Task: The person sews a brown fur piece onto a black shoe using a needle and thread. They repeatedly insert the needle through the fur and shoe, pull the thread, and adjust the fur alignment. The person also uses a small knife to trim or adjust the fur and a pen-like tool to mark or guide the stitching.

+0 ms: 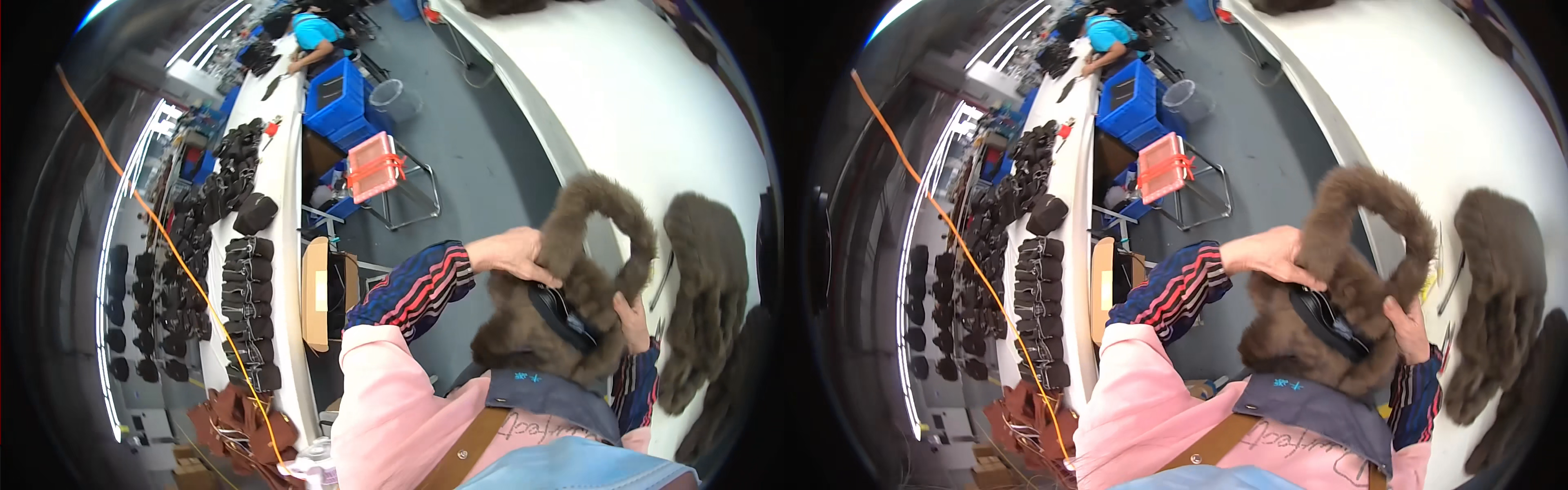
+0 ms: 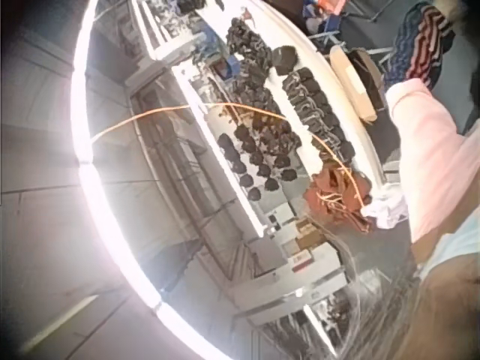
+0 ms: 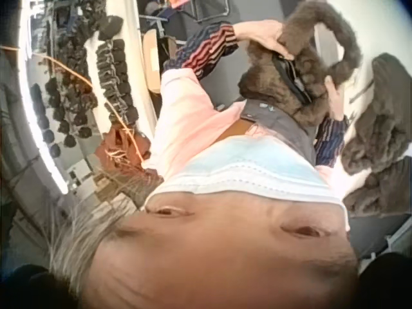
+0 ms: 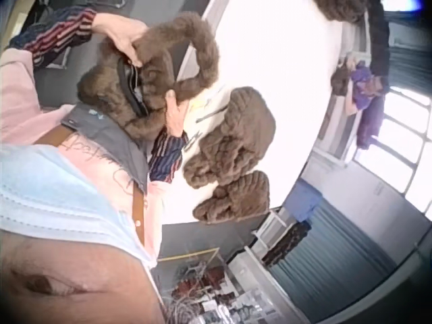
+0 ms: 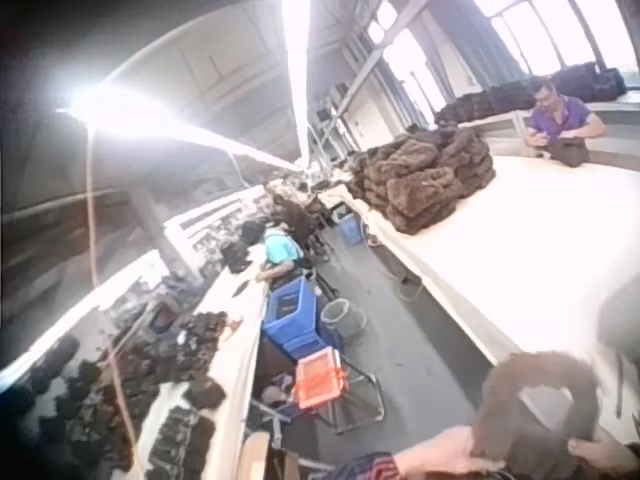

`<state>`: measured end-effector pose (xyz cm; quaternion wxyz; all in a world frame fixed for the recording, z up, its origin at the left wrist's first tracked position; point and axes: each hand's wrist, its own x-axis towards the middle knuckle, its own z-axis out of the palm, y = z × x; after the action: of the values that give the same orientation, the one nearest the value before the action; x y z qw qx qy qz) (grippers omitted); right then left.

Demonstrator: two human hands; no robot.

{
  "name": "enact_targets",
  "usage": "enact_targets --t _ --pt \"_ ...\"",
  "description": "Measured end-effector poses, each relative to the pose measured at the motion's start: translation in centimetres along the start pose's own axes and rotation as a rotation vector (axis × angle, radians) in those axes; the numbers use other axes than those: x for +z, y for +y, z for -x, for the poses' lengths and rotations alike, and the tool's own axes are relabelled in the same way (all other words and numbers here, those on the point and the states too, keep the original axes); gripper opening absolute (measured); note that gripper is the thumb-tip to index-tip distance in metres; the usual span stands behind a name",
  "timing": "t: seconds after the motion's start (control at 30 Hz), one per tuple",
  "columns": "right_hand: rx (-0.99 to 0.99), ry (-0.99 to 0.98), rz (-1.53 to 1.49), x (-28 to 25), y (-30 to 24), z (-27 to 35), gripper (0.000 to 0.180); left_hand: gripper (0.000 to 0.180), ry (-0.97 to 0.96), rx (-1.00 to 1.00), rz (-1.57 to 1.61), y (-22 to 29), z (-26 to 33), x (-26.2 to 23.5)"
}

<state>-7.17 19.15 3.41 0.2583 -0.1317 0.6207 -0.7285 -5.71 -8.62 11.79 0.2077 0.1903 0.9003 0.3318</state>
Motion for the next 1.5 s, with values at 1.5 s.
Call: enact_targets --t 1.5 --pt "0.245 -0.003 -0.075 0.8 1.2 0.0 0.033 0.039 0.273 -0.559 1.410 1.7 2.5 10.4"
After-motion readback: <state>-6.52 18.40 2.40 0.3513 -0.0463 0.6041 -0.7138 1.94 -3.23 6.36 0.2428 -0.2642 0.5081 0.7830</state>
